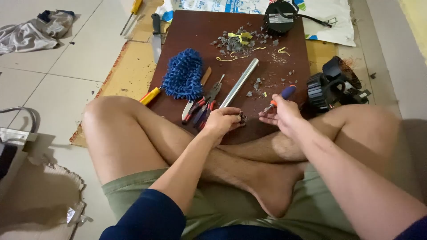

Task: The person is sitting on the floor and using various hand tools to repair or assemble an electronic device on a wooden board.

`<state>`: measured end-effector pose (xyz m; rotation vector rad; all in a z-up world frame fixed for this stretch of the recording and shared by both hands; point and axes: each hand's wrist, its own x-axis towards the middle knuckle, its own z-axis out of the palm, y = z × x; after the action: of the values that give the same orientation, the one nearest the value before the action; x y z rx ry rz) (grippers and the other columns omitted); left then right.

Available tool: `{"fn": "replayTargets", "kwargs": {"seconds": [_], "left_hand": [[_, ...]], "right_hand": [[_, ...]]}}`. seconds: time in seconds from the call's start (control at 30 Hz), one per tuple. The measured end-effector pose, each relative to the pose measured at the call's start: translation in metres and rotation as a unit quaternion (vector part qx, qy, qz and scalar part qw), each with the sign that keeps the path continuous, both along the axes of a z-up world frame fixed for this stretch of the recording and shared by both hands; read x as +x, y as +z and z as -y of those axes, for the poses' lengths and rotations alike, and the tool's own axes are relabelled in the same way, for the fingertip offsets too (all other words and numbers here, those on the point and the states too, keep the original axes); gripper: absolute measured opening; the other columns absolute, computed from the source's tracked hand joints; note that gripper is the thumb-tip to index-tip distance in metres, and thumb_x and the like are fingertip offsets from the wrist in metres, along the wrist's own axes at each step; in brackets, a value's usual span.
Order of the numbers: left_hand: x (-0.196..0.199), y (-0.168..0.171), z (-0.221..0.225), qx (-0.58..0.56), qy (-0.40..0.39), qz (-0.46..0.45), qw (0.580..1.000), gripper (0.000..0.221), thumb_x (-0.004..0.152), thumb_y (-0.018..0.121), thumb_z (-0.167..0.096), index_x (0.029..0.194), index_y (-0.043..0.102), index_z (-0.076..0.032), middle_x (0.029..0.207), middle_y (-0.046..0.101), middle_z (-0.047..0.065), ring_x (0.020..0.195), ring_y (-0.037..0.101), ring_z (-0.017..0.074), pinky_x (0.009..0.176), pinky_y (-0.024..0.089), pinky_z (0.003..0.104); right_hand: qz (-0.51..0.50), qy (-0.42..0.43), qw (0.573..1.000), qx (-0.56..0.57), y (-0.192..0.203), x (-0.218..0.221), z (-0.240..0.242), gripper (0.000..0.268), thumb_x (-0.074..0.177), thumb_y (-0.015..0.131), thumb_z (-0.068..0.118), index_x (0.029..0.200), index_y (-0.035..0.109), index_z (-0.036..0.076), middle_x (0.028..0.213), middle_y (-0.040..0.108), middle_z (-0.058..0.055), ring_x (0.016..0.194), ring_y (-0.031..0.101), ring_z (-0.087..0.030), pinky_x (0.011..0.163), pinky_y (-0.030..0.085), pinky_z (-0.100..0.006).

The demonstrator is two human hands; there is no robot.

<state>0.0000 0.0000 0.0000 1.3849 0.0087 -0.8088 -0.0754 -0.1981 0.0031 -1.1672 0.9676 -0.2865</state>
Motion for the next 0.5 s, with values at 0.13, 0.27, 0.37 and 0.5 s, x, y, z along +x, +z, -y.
{"fn": "replayTargets", "kwargs": {"seconds": [0.13,0.27,0.37,0.5], "left_hand": [[0.003,0.008,-0.009,0.017,-0.004,0.018,1.000,0.043,0.080,0.082,-0.001,0.123,0.076,-0.001,0.115,0.074,0.020,0.105,0.073,0.0259,0.084,0.068,0.031],[0.006,-0.008,-0.006,0.019,-0.018,0.048,0.998,0.046,0.078,0.085,-0.007,0.122,0.076,-0.003,0.112,0.077,0.017,0.099,0.073,0.0205,0.082,0.067,0.027],[0.007,-0.009,-0.007,0.024,-0.025,0.055,0.998,0.046,0.077,0.088,-0.009,0.122,0.077,-0.005,0.109,0.076,0.017,0.095,0.074,0.0204,0.080,0.067,0.028],[0.007,-0.015,0.000,0.051,-0.033,0.073,0.996,0.052,0.073,0.092,-0.011,0.122,0.078,-0.012,0.103,0.077,0.014,0.082,0.075,0.0194,0.076,0.068,0.028]], "right_hand": [[-0.011,-0.021,0.999,0.024,0.014,0.000,-0.015,0.040,0.109,0.052,0.034,0.118,0.046,-0.005,0.100,0.066,-0.028,0.094,0.078,-0.044,0.083,0.067,-0.056],[-0.153,0.079,0.950,-0.259,0.022,-0.013,-0.033,0.059,0.096,0.068,0.054,0.127,0.065,0.004,0.118,0.070,-0.031,0.117,0.067,-0.047,0.094,0.057,-0.062],[-0.175,0.184,0.892,-0.375,0.059,-0.029,-0.067,0.052,0.091,0.071,0.059,0.126,0.071,0.021,0.110,0.079,-0.014,0.112,0.074,-0.036,0.094,0.059,-0.054],[-0.135,0.323,0.852,-0.390,0.056,-0.030,-0.067,0.032,0.096,0.066,0.042,0.123,0.076,0.030,0.120,0.081,-0.001,0.123,0.071,-0.027,0.105,0.055,-0.047]]}}
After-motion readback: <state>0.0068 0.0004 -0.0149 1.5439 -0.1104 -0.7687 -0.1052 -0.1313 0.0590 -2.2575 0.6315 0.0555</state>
